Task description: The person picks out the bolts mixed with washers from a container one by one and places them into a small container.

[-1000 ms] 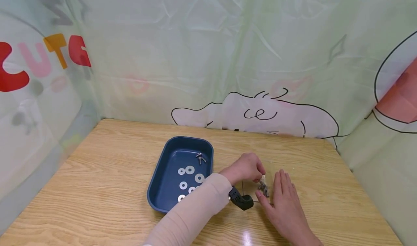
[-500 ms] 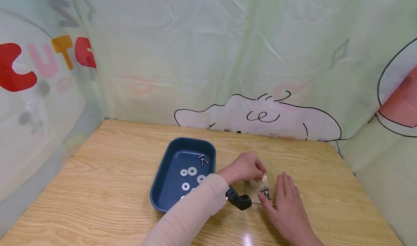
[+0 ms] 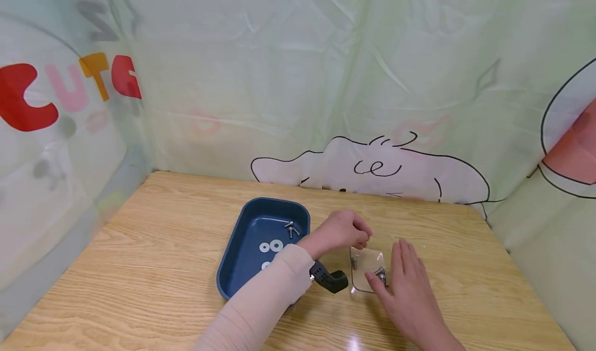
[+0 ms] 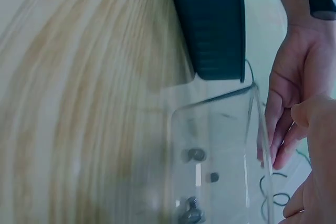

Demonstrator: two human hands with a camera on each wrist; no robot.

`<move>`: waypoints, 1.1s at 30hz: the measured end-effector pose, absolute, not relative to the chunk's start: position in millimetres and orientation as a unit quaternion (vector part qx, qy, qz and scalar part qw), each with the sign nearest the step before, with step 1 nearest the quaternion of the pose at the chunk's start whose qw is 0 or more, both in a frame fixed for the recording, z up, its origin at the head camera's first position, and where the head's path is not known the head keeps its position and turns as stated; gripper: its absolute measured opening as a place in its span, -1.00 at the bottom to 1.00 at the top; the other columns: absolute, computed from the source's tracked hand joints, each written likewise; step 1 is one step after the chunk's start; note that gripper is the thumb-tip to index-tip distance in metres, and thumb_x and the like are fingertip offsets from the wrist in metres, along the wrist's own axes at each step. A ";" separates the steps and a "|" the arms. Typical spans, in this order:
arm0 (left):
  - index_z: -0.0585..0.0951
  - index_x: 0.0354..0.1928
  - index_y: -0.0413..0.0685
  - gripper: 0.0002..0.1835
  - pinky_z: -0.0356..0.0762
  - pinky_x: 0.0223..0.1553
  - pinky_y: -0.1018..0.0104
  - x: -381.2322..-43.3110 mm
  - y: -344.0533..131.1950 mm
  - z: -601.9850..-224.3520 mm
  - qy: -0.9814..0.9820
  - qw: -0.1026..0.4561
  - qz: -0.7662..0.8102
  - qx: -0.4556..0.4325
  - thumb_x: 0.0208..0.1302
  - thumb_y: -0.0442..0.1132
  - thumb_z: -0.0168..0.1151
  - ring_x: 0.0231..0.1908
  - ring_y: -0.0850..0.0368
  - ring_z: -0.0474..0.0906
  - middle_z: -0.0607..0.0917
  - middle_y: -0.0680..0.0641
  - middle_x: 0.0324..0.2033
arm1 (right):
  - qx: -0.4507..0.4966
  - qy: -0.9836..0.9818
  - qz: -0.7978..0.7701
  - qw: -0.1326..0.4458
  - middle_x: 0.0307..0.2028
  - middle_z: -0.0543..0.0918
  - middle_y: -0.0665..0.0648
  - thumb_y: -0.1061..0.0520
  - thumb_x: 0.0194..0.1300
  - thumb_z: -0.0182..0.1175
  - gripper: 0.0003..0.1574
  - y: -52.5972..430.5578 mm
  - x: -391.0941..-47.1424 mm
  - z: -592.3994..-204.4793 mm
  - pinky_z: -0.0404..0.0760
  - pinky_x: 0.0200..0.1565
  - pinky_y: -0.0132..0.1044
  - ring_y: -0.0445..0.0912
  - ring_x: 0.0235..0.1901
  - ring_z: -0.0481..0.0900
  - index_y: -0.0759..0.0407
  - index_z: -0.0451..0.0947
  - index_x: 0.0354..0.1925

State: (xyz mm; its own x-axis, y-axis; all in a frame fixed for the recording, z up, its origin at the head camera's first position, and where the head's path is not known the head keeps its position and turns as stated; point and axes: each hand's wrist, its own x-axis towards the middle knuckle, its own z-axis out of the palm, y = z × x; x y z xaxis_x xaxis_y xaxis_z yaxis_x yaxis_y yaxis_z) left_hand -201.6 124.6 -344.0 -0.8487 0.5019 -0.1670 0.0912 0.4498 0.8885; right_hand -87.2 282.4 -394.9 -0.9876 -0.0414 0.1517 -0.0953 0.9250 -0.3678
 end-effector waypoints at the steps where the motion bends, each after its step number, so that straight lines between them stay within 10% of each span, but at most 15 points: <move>1: 0.74 -0.20 -0.10 -0.88 0.70 -0.23 0.40 -202.8 122.5 -343.2 0.823 0.208 0.498 0.177 0.33 -0.31 0.24 -0.41 0.22 0.72 0.74 0.02 -0.40 | 0.038 -0.978 0.191 0.072 0.51 -0.22 0.53 -0.34 0.44 0.00 0.22 280.5 -87.7 -393.5 -0.17 0.46 0.36 0.40 0.51 -0.22 0.56 -0.24 0.48; 33: 0.70 -0.04 -0.17 -0.80 0.71 -0.02 0.24 -220.9 32.7 -350.8 0.785 0.168 0.588 0.100 0.39 -0.27 0.21 -0.24 0.13 0.75 0.75 -0.07 -0.23 | 0.096 -0.978 0.175 0.059 0.56 -0.14 0.37 -0.42 0.38 0.01 0.21 218.2 -100.8 -382.6 0.00 0.47 0.29 0.27 0.55 -0.18 0.42 -0.12 0.52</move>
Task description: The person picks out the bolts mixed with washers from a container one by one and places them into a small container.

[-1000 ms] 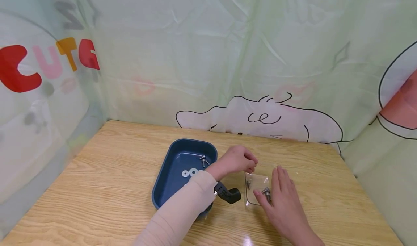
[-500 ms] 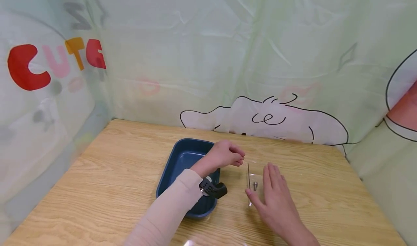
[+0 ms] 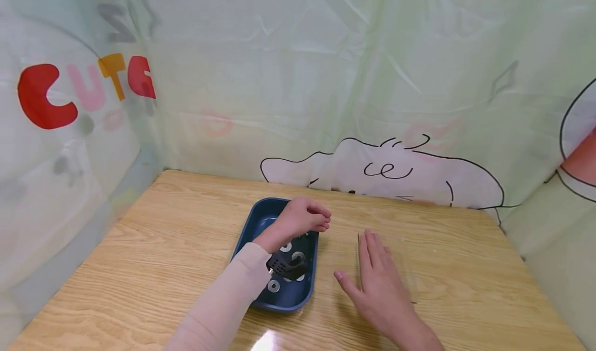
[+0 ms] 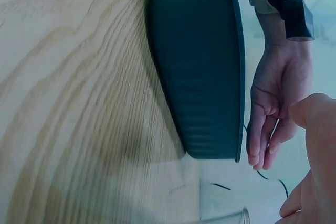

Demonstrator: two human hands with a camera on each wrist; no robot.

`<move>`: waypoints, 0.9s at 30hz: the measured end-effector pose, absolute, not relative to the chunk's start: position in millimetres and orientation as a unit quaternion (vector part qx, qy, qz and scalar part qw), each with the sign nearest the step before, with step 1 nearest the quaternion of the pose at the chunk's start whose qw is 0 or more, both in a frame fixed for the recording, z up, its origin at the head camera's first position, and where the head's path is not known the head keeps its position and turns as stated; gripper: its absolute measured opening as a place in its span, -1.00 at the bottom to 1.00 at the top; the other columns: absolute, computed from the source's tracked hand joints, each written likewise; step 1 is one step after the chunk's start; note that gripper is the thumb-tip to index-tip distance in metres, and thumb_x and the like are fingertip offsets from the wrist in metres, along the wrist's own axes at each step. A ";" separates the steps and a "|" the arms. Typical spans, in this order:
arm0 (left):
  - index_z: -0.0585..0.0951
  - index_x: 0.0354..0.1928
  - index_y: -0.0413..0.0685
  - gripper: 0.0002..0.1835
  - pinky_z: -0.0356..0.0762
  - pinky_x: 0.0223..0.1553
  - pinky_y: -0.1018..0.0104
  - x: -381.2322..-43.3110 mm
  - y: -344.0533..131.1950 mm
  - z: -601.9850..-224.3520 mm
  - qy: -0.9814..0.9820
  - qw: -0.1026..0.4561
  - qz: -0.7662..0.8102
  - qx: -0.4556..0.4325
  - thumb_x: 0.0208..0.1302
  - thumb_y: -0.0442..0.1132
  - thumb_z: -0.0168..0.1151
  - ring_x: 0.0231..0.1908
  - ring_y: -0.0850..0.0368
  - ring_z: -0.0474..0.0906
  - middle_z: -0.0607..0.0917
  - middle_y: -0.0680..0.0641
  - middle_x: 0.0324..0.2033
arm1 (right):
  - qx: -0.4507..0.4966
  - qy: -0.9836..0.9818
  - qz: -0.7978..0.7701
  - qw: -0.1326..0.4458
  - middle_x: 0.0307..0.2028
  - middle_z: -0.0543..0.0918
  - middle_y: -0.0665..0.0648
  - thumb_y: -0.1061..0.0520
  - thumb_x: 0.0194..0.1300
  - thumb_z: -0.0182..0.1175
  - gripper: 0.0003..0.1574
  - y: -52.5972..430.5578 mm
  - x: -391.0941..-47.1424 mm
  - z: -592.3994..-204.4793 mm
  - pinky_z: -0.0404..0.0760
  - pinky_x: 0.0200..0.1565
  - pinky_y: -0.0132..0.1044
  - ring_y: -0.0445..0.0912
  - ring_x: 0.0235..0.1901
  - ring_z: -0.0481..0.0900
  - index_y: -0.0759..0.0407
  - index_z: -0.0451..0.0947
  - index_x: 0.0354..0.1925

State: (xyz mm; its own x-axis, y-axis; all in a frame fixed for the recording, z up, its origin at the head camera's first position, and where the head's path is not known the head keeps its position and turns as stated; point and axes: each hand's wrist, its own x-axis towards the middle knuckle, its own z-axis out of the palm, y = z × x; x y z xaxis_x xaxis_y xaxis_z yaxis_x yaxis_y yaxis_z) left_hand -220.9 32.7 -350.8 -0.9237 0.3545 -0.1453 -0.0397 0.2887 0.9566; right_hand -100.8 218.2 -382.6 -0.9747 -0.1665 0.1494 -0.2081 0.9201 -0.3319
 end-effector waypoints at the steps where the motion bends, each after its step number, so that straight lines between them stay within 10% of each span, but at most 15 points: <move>1: 0.70 -0.04 -0.16 -0.80 0.70 -0.01 0.23 -221.9 30.3 -352.2 0.784 0.167 0.590 0.097 0.39 -0.27 0.22 -0.23 0.12 0.75 0.75 -0.07 -0.22 | 0.095 -0.979 0.174 0.057 0.56 -0.13 0.35 -0.42 0.38 0.01 0.21 216.0 -101.0 -382.2 0.01 0.47 0.30 0.26 0.55 -0.18 0.40 -0.12 0.52; 27: 0.70 -0.02 -0.19 -0.77 0.70 -0.01 0.27 -229.7 -3.8 -371.5 0.813 0.126 0.567 0.036 0.42 -0.26 0.16 -0.24 0.14 0.75 0.76 -0.12 -0.18 | 0.126 -0.976 0.177 0.011 0.59 -0.13 0.21 -0.46 0.32 0.05 0.22 168.7 -104.3 -397.1 -0.07 0.55 0.14 0.12 0.59 -0.23 0.26 -0.12 0.55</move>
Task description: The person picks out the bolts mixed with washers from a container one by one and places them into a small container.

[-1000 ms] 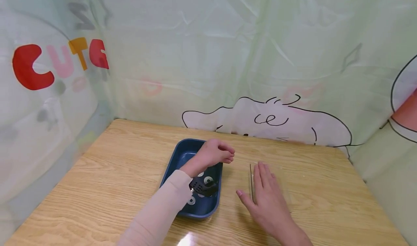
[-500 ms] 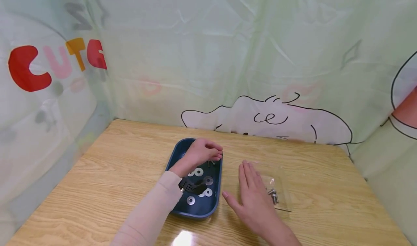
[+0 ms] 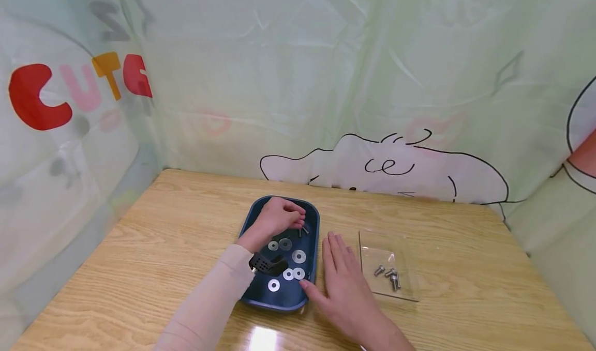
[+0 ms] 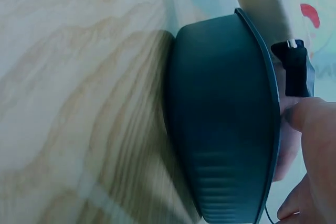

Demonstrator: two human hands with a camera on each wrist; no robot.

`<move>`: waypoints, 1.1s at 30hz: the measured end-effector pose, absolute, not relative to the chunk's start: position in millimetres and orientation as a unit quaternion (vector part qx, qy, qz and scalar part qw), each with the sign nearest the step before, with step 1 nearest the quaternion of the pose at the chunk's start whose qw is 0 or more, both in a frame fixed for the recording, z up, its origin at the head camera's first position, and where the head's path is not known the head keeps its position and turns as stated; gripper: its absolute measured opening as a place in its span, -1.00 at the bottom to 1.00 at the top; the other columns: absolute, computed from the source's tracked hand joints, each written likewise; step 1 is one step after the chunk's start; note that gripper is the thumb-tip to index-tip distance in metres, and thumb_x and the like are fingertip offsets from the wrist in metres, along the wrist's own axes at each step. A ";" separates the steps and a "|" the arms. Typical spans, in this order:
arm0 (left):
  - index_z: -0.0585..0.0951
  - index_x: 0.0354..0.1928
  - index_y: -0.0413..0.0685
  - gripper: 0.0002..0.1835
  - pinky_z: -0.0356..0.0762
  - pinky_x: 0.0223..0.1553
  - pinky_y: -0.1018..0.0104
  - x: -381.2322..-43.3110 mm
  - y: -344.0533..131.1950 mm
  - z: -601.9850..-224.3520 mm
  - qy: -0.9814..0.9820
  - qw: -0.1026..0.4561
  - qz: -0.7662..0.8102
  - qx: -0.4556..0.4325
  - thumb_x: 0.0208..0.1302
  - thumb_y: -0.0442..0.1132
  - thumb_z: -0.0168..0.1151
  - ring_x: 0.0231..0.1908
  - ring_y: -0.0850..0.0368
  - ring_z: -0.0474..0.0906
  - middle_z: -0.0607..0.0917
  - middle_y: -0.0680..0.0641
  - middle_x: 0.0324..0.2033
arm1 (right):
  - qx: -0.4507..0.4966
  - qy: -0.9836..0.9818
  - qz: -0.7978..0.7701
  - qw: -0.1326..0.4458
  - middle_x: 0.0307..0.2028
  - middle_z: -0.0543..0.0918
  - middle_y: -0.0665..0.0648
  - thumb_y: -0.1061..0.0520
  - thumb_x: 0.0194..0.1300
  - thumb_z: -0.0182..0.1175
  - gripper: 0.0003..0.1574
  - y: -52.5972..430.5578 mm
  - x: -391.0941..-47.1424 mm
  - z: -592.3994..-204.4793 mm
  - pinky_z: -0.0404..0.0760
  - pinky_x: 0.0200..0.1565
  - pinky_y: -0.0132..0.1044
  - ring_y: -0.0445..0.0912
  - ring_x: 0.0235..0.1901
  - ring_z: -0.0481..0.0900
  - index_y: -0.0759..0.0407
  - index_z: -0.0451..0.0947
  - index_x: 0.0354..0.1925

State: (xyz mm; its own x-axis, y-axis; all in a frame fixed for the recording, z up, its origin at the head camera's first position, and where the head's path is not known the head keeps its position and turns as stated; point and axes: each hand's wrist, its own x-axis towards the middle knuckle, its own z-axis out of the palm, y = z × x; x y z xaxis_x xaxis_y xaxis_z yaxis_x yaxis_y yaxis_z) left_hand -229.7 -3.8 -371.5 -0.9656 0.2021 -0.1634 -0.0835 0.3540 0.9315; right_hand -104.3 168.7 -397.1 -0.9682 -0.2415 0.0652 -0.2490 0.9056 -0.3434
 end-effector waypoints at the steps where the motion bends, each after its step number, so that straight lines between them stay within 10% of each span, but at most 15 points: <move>1: 0.70 -0.01 -0.19 -0.77 0.70 0.01 0.26 -229.5 -4.3 -372.0 0.819 0.123 0.559 0.033 0.42 -0.26 0.16 -0.23 0.13 0.75 0.76 -0.12 -0.18 | 0.126 -0.976 0.178 0.008 0.59 -0.12 0.21 -0.46 0.32 0.06 0.22 167.3 -104.1 -397.3 -0.07 0.55 0.14 0.11 0.59 -0.22 0.25 -0.11 0.55; 33: 0.75 -0.15 -0.20 -0.83 0.71 -0.01 0.17 -235.2 11.9 -386.1 0.858 0.189 0.478 0.023 0.34 -0.28 0.27 -0.35 0.08 0.75 0.76 -0.11 -0.36 | 0.122 -0.977 0.176 -0.019 0.60 -0.16 0.17 -0.49 0.31 0.03 0.20 155.0 -101.8 -403.7 -0.06 0.55 0.14 0.09 0.59 -0.23 0.20 -0.07 0.56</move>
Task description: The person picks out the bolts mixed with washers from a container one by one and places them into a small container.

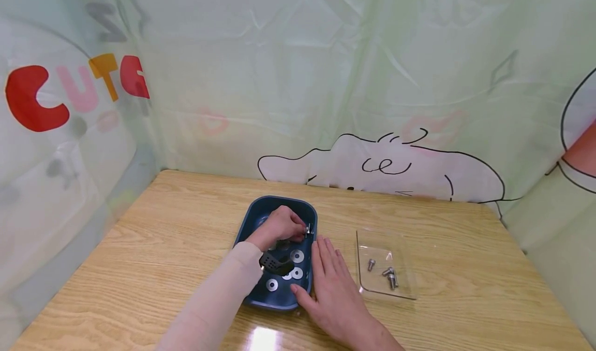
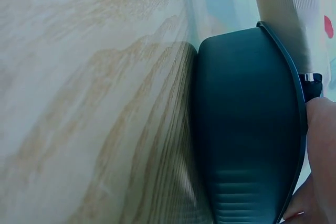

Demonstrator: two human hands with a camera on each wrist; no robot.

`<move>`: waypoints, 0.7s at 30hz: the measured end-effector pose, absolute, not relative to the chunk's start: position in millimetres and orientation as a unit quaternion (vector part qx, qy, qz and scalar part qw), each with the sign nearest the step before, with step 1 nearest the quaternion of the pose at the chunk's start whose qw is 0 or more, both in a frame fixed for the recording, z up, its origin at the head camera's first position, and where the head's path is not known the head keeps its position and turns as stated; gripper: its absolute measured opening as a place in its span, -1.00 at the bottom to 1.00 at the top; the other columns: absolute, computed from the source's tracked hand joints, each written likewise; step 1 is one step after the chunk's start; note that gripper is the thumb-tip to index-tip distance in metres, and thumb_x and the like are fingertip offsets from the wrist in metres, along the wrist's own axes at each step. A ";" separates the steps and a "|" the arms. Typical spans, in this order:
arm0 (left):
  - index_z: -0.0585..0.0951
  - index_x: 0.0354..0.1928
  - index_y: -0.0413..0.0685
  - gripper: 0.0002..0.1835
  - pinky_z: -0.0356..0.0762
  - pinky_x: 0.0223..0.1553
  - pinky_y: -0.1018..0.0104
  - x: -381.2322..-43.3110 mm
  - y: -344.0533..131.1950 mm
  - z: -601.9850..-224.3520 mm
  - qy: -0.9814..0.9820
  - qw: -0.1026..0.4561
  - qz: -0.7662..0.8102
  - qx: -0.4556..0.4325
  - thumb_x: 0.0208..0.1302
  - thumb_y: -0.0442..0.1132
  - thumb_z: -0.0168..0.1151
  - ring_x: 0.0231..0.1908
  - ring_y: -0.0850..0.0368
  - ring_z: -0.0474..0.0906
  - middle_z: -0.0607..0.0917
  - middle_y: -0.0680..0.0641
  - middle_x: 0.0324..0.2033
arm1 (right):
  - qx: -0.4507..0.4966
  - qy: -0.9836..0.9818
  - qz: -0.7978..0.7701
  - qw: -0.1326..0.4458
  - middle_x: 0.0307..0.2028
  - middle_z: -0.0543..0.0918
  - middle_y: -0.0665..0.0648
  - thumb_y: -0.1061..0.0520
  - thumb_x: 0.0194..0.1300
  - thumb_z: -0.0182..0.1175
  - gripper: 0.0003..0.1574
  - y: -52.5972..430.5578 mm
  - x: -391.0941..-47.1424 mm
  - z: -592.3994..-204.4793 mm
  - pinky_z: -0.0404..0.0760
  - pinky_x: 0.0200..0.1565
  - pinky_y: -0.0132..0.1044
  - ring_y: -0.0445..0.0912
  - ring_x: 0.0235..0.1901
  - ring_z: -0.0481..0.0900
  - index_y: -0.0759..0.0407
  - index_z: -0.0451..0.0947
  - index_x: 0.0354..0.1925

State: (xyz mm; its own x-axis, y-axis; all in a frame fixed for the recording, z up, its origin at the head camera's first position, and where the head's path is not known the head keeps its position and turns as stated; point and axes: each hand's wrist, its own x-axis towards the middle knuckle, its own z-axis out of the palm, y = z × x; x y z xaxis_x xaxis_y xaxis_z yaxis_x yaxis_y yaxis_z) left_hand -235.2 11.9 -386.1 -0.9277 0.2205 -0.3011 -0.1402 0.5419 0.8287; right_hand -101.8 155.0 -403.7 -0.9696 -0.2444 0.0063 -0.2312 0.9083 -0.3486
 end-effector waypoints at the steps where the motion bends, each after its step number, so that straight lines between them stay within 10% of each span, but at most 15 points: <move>1: 0.75 -0.15 -0.20 -0.84 0.71 -0.01 0.17 -235.2 12.7 -385.8 0.856 0.190 0.480 0.022 0.34 -0.29 0.27 -0.35 0.08 0.75 0.76 -0.11 -0.36 | -0.122 0.977 -0.176 0.018 0.60 -0.17 0.17 -0.48 0.31 0.03 0.20 155.0 -101.9 -403.8 -0.06 0.55 0.14 0.09 0.59 -0.22 0.20 -0.07 0.56; 21: 0.75 -0.19 -0.22 -0.86 0.75 -0.17 0.28 -235.9 18.2 -391.8 0.844 0.184 0.501 0.043 0.32 -0.32 0.27 -0.42 0.13 0.75 0.75 -0.12 -0.39 | -0.134 0.976 -0.174 -0.001 0.59 -0.13 0.20 -0.46 0.32 0.04 0.18 155.6 -100.8 -406.6 -0.02 0.55 0.11 0.07 0.59 -0.19 0.24 -0.06 0.55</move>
State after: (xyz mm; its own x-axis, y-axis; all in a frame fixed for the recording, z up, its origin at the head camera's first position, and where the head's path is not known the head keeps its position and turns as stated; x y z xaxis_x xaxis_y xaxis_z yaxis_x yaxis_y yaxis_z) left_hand -235.9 18.2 -391.8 -0.9283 0.2567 -0.2690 -0.1131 0.4941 0.8620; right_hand -100.8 155.6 -406.6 -0.9641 -0.2611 0.0483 -0.2618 0.9037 -0.3389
